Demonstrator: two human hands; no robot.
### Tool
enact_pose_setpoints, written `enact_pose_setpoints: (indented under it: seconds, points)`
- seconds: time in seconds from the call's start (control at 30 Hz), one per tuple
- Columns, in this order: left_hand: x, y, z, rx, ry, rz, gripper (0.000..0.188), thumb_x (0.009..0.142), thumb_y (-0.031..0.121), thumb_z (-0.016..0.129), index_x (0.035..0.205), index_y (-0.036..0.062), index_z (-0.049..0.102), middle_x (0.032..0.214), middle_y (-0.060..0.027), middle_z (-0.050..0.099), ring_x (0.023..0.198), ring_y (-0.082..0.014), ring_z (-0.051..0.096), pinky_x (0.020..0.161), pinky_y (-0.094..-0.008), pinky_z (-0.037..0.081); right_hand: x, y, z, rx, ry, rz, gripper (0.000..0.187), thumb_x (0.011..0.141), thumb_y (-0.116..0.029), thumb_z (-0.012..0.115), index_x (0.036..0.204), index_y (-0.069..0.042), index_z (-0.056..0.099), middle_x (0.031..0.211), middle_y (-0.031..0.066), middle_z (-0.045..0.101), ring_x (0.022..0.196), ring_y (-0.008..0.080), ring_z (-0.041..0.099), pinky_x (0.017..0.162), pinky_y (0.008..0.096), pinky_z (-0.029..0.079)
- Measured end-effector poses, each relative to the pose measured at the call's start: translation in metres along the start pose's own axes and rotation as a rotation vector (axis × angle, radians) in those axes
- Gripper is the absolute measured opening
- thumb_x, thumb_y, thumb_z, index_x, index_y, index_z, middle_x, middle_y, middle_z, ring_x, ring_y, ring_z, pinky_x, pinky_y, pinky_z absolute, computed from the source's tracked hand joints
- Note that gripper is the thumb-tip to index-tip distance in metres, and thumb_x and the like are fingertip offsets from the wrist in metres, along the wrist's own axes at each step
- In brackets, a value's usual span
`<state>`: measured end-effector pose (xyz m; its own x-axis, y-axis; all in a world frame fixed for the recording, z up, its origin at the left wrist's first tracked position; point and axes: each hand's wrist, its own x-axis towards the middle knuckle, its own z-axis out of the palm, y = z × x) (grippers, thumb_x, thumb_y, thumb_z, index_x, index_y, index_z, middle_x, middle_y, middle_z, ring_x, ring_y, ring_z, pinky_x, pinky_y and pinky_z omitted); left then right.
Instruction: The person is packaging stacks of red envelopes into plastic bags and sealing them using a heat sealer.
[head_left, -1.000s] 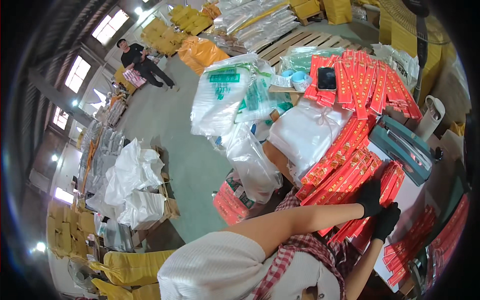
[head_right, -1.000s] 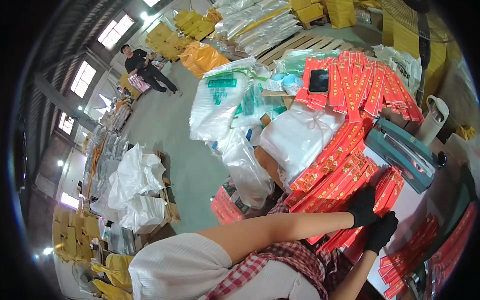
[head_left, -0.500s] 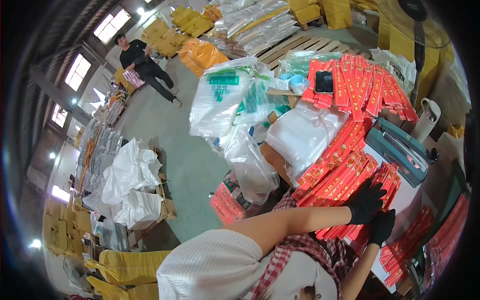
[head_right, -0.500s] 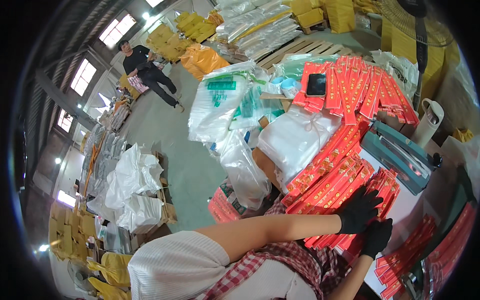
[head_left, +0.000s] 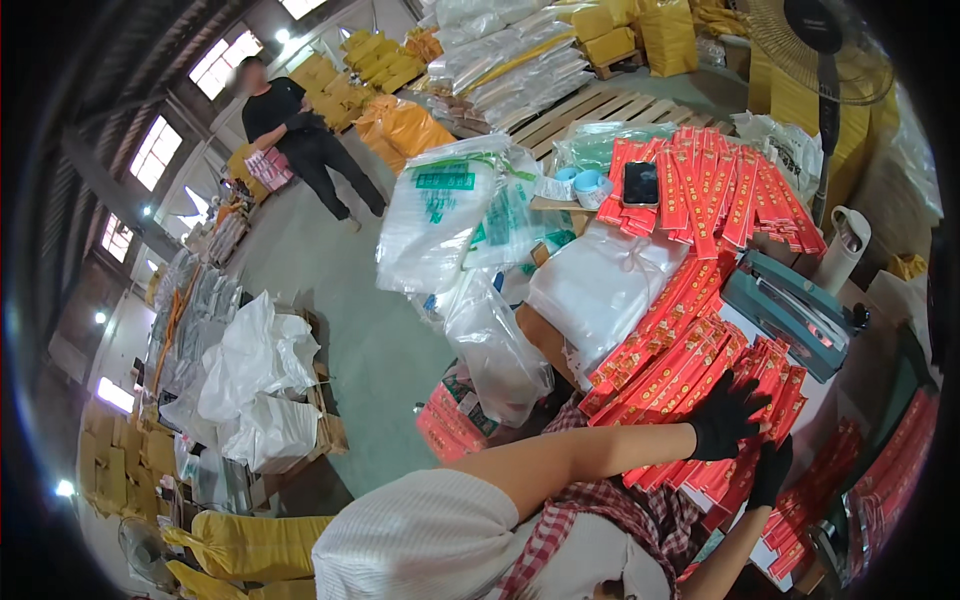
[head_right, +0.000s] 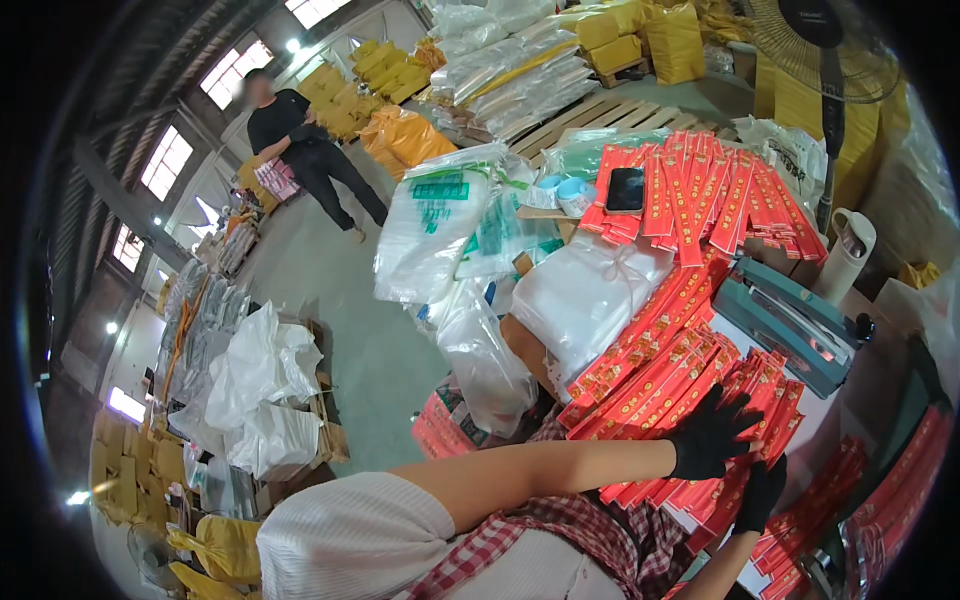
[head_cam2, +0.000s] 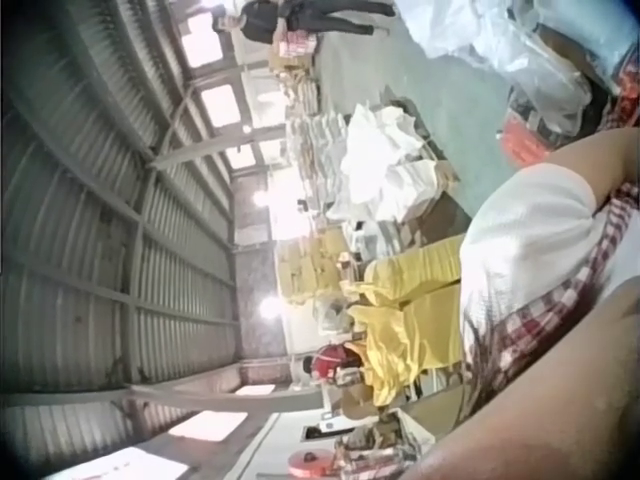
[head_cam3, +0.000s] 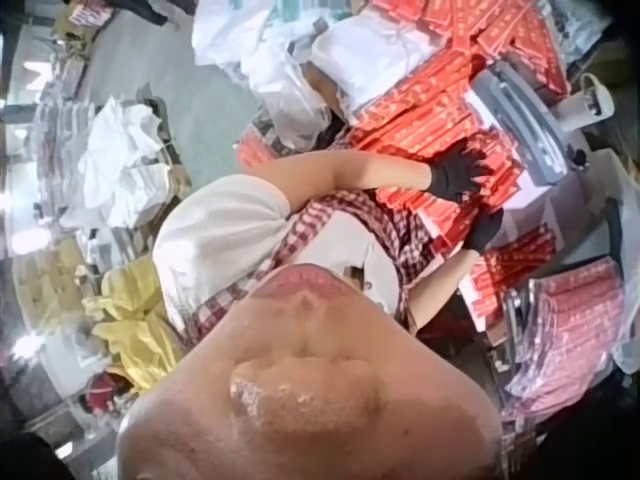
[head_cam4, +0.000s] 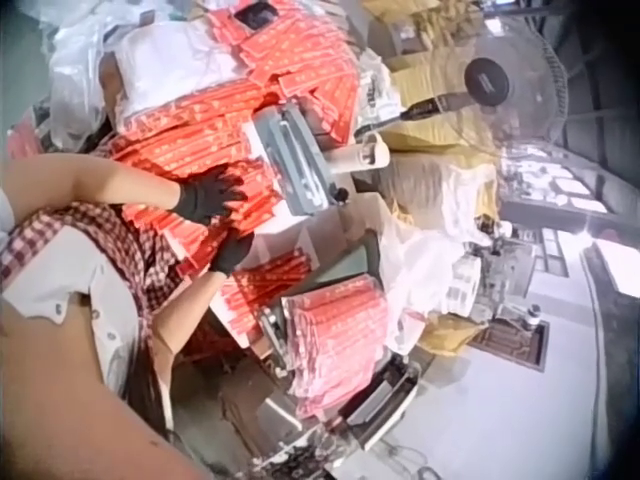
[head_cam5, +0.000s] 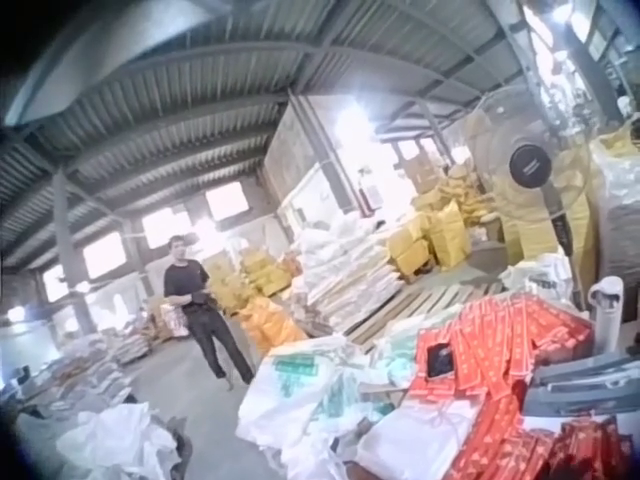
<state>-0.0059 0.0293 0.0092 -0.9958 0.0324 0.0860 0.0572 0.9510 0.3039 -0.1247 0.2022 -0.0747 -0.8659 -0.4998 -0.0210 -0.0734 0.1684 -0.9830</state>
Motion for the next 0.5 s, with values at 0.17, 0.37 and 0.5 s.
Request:
enact_pose_setpoints:
  seconds: [0.17,0.37,0.5]
  points:
    - [0.007,0.0,0.01,0.092,-0.06,0.078,0.062,0.081,0.043,0.063,0.14,0.0272,0.048,0.152,-0.0051,0.033,0.144,-0.0331,0.02,0.109,-0.0699,0.008,-0.003,-0.018,-0.003,-0.055,-0.007,0.01,0.034,0.091,-0.022,0.061,0.116,0.001,0.059,0.105,0.0137,0.067,0.094,0.022,0.062,0.083,0.0335,0.047]
    - [0.007,0.005,0.008,0.086,-0.126,0.022,0.059,0.079,0.041,0.063,0.136,0.0272,0.053,0.151,-0.005,0.036,0.144,-0.0305,0.021,0.111,-0.0682,0.008,-0.009,-0.013,-0.002,-0.084,0.042,-0.005,0.034,0.09,-0.022,0.062,0.115,0.0,0.06,0.1,0.0146,0.068,0.092,0.0232,0.064,0.081,0.0342,0.048]
    - [0.008,0.004,0.003,0.099,-0.102,0.031,0.06,0.079,0.048,0.064,0.134,0.0276,0.054,0.152,-0.005,0.035,0.145,-0.0311,0.018,0.109,-0.0694,0.008,-0.013,-0.017,0.005,-0.167,0.123,-0.085,0.034,0.091,-0.017,0.06,0.12,0.0,0.06,0.106,0.0155,0.068,0.098,0.0242,0.065,0.086,0.0343,0.048]
